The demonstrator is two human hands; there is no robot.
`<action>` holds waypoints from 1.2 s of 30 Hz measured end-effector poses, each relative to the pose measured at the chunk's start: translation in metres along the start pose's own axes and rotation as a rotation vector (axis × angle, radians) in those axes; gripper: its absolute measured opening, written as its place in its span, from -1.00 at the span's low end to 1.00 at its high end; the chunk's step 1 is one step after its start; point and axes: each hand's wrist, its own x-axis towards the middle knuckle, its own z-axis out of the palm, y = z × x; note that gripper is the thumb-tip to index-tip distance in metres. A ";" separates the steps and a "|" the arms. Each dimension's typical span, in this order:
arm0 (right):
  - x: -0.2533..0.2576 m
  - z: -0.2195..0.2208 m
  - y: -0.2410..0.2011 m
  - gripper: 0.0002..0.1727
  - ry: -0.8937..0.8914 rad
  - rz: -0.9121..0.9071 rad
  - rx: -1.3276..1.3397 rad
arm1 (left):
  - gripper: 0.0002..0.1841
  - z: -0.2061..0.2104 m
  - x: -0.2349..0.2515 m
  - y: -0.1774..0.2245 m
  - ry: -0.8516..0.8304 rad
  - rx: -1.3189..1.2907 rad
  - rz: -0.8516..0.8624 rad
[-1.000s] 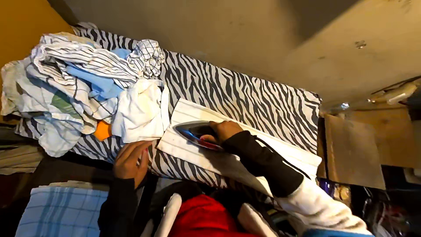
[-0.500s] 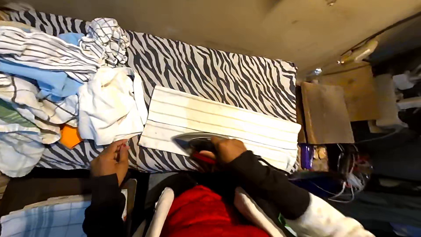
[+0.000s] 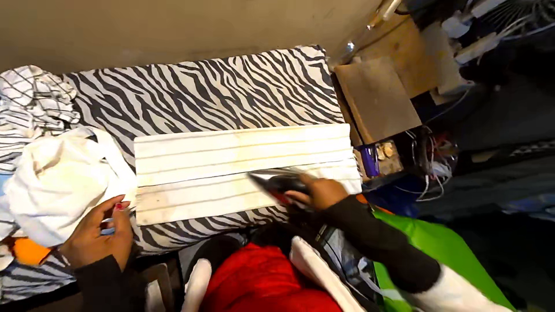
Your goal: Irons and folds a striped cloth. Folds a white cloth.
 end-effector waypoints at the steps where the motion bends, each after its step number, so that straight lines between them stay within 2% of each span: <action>1: -0.005 -0.002 0.032 -0.19 0.028 0.027 -0.031 | -0.61 0.001 0.001 0.000 -0.010 0.012 -0.004; 4: -0.011 -0.009 0.089 -0.20 0.108 -0.042 -0.121 | -0.62 0.013 0.005 0.012 -0.023 0.047 0.041; 7: -0.002 -0.003 0.084 -0.19 0.152 -0.282 -0.142 | -0.55 0.056 0.000 0.027 -0.126 0.085 0.186; 9: 0.007 -0.001 0.075 -0.20 0.178 -0.441 -0.166 | -0.35 0.098 -0.004 0.010 -0.231 0.168 0.334; 11: 0.014 -0.012 0.084 -0.28 0.178 -0.422 -0.150 | -0.27 0.114 -0.003 -0.014 -0.255 0.269 0.365; 13: 0.018 -0.024 0.112 -0.35 0.181 -0.275 -0.149 | -0.25 0.111 0.004 -0.031 -0.250 0.318 0.337; 15: 0.016 -0.027 0.137 -0.30 0.189 -0.199 -0.189 | -0.26 0.109 0.002 -0.037 -0.242 0.333 0.298; 16: 0.013 -0.026 0.138 -0.25 0.180 -0.233 -0.198 | -0.26 0.109 0.002 -0.037 -0.228 0.332 0.295; 19: 0.009 -0.009 0.124 -0.13 0.237 -0.498 -0.217 | -0.25 0.110 0.003 -0.033 -0.203 0.336 0.278; 21: 0.010 -0.007 0.114 -0.16 0.236 -0.483 -0.196 | -0.23 0.107 0.000 -0.034 -0.177 0.315 0.245; 24: 0.016 -0.007 0.097 -0.18 0.210 -0.455 -0.187 | -0.31 0.089 -0.008 -0.037 -0.024 0.230 0.143; 27: 0.020 0.006 0.047 -0.17 0.164 -0.520 -0.138 | -0.40 0.066 -0.013 -0.028 -0.007 0.157 -0.045; 31: 0.010 0.012 -0.033 -0.23 -0.035 -0.361 -0.076 | -0.42 0.070 -0.010 -0.039 -0.116 0.206 -0.205; 34: -0.002 0.000 -0.028 -0.20 -0.146 -0.264 -0.048 | -0.46 0.057 -0.005 -0.032 -0.190 0.233 -0.222; 36: -0.011 -0.016 -0.007 -0.15 -0.128 -0.174 -0.029 | -0.50 0.048 -0.001 -0.032 -0.115 0.256 -0.091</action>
